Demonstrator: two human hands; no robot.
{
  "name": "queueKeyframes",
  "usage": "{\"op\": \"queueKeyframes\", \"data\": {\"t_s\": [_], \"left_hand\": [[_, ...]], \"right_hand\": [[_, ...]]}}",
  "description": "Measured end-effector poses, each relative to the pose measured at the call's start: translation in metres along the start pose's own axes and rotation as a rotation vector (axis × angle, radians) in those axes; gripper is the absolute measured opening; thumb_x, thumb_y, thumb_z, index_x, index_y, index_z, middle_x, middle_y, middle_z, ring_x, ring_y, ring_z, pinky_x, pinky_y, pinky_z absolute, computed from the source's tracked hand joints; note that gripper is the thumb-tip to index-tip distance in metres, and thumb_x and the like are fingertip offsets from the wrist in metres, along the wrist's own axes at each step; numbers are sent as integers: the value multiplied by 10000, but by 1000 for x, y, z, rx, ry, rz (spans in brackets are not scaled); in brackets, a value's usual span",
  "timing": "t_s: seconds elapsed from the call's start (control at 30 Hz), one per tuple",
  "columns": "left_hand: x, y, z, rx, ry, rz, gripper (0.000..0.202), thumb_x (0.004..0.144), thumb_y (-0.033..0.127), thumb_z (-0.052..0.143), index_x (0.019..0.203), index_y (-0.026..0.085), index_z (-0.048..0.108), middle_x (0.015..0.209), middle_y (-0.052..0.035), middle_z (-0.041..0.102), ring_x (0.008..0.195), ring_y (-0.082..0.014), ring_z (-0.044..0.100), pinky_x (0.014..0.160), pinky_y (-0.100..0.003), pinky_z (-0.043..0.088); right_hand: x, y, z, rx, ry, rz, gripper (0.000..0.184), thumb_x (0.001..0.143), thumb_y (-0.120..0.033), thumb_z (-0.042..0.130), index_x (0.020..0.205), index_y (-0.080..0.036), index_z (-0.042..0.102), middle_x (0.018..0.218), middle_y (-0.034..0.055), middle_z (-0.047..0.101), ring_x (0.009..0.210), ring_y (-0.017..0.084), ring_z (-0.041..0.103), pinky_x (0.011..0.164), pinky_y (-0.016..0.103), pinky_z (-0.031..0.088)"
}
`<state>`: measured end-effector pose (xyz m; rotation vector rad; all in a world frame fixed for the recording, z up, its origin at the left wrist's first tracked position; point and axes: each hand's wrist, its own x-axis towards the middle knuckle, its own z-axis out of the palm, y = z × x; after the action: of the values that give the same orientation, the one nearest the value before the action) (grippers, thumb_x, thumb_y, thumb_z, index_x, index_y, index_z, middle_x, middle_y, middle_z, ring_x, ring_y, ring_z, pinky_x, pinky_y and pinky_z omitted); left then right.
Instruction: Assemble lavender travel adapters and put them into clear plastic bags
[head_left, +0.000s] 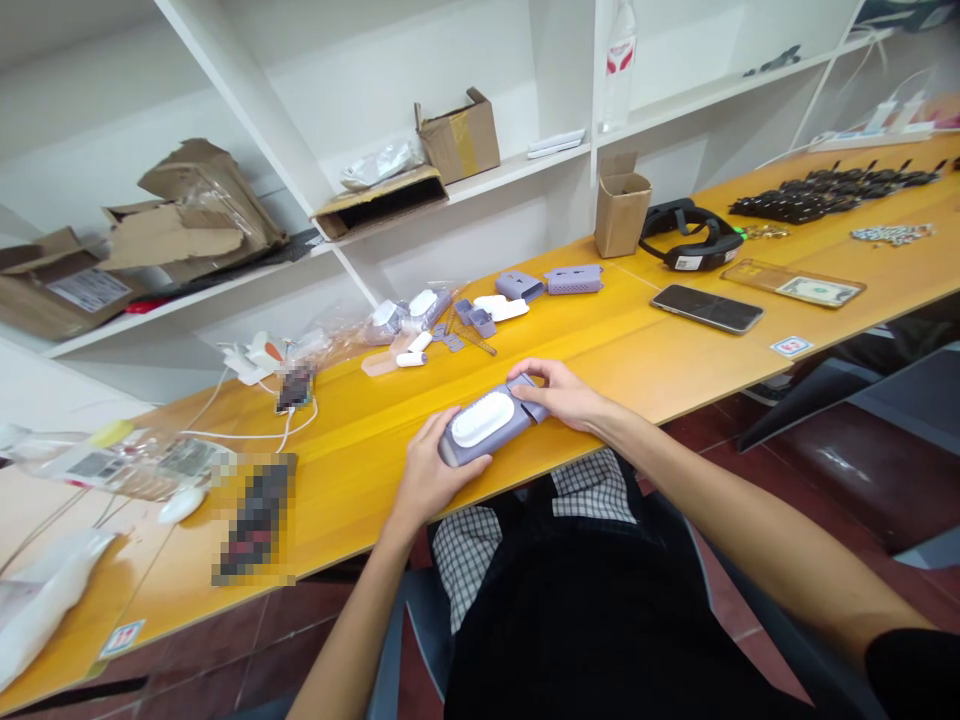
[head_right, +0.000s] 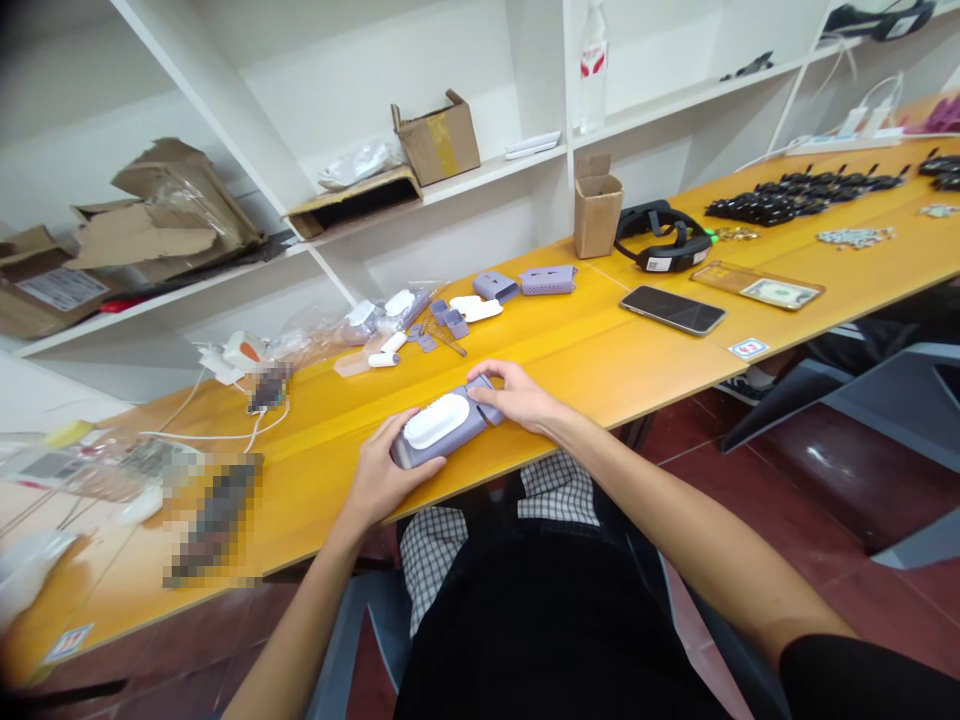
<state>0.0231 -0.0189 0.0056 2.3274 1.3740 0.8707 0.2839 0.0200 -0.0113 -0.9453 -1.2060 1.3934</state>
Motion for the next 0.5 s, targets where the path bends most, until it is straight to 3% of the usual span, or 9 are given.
{"op": "queueKeyframes", "data": {"t_s": [0.27, 0.5], "left_hand": [[1, 2, -2, -23, 9, -13, 656, 783, 399, 853, 1369, 240, 605, 1376, -104, 678, 1253, -311, 661, 1120, -514, 511], [0, 0, 0, -13, 5, -24, 679, 782, 405, 853, 1387, 231, 597, 1389, -103, 670, 1264, -306, 654, 1130, -500, 504]], "right_hand": [[5, -2, -3, 291, 38, 161, 263, 805, -274, 858, 984, -220, 673, 932, 29, 635, 726, 134, 574, 538, 241, 497], [5, -4, -5, 358, 57, 177, 193, 802, -247, 844, 932, -208, 708, 937, 32, 675, 765, 135, 584, 587, 238, 494]]}}
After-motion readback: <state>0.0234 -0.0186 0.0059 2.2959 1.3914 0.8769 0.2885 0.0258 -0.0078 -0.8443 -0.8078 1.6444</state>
